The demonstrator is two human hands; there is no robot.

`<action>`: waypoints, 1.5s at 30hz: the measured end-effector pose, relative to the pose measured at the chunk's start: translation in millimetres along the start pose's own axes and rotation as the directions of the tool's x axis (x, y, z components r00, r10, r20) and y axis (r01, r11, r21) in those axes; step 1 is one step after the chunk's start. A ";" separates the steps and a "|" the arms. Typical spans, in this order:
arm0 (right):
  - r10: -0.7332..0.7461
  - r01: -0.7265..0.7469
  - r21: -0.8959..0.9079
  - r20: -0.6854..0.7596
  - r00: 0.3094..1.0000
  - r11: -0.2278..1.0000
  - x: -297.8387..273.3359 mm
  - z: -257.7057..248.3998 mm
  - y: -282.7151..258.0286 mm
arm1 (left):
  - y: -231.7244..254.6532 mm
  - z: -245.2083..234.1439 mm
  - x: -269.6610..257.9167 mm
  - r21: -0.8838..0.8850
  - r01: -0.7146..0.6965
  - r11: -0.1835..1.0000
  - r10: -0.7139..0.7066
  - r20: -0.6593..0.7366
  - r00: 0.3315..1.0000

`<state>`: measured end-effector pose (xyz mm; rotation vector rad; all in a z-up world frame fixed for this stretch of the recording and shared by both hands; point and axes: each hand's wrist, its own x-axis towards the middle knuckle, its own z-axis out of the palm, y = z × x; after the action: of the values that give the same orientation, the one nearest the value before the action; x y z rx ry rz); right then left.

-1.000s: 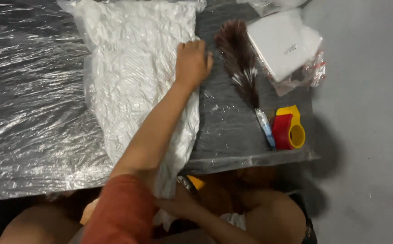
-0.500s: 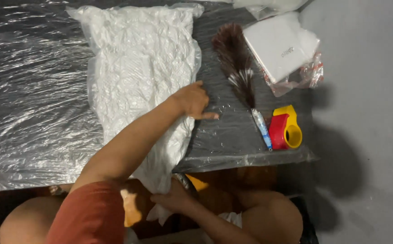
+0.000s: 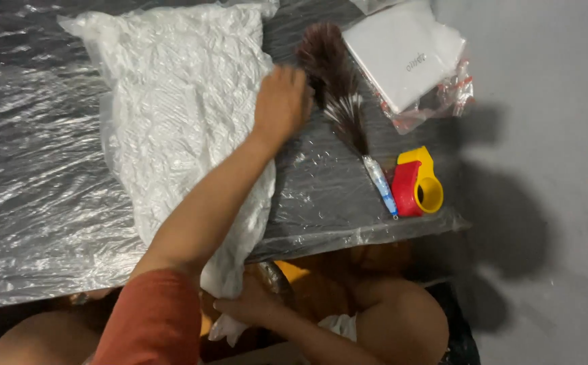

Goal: Placing a pillow into a plastic bag and using a vacuum hose to remove air and compress it.

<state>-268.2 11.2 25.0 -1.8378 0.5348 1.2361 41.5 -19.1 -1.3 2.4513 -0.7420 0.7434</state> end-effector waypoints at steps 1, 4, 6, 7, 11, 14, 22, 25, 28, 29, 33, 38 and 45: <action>-0.055 0.055 -0.063 0.005 0.998 0.997 -5.9 -3.6 -3.7 | -11.3 12.8 10.8 0.282 0.015 0.959 -0.044 0.096 0.994; -0.240 0.221 -0.201 -0.072 0.968 0.954 -3.2 -3.1 -0.9 | -47.7 48.9 30.7 0.636 0.026 0.771 -0.252 0.267 0.930; -0.363 0.313 -0.282 -0.145 0.921 0.907 13.8 6.9 13.8 | -56.9 65.7 39.7 0.724 0.033 0.689 -0.397 0.340 0.852; -0.305 0.290 -0.181 -0.057 0.951 0.940 27.0 15.2 25.0 | -54.4 70.8 43.7 0.771 0.021 0.636 -0.442 0.342 0.829; -0.280 0.279 0.028 0.071 0.957 0.960 43.4 23.1 38.7 | -56.6 87.1 58.6 0.845 -0.015 0.535 -0.569 0.374 0.732; -0.269 0.267 0.031 0.121 0.956 0.963 43.2 21.1 40.1 | -69.0 102.3 50.7 0.819 -0.004 0.573 -0.498 0.353 0.792; -0.413 0.414 -0.003 -0.022 0.910 0.910 60.1 35.7 53.5 | -103.6 38.3 28.0 -0.334 0.420 0.844 -0.481 -0.124 0.868; -0.349 0.353 0.050 -0.077 0.934 0.934 51.2 27.1 46.9 | -106.8 -12.4 17.3 -0.448 0.407 0.796 -0.491 -0.086 0.867; -0.336 0.348 0.117 -0.112 0.935 0.930 53.5 26.9 47.8 | -158.0 -71.2 -15.6 -0.165 0.465 0.870 -0.494 -0.305 0.815; -0.289 0.300 0.109 -0.107 0.951 0.948 54.4 26.6 49.9 | -180.5 -92.1 -30.0 0.085 0.576 0.813 -0.485 -0.448 0.751; -0.185 0.193 0.045 -0.131 0.974 0.980 56.6 29.1 48.6 | -247.4 -140.8 -108.7 0.312 0.880 0.357 -0.908 -0.108 0.406; -0.149 0.164 0.121 -0.127 0.981 0.979 62.5 28.5 51.0 | -287.8 -111.1 -160.8 -0.194 0.890 0.413 -0.889 0.124 0.440; -0.289 0.279 -0.094 -0.124 0.949 0.956 67.6 20.1 57.6 | -289.0 -95.7 -167.7 -0.037 0.816 0.577 -0.787 -0.292 0.544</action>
<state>-292.2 2.4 -62.4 -1.9929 0.2854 0.9532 65.3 309.5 -111.7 2.3151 0.5716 0.7057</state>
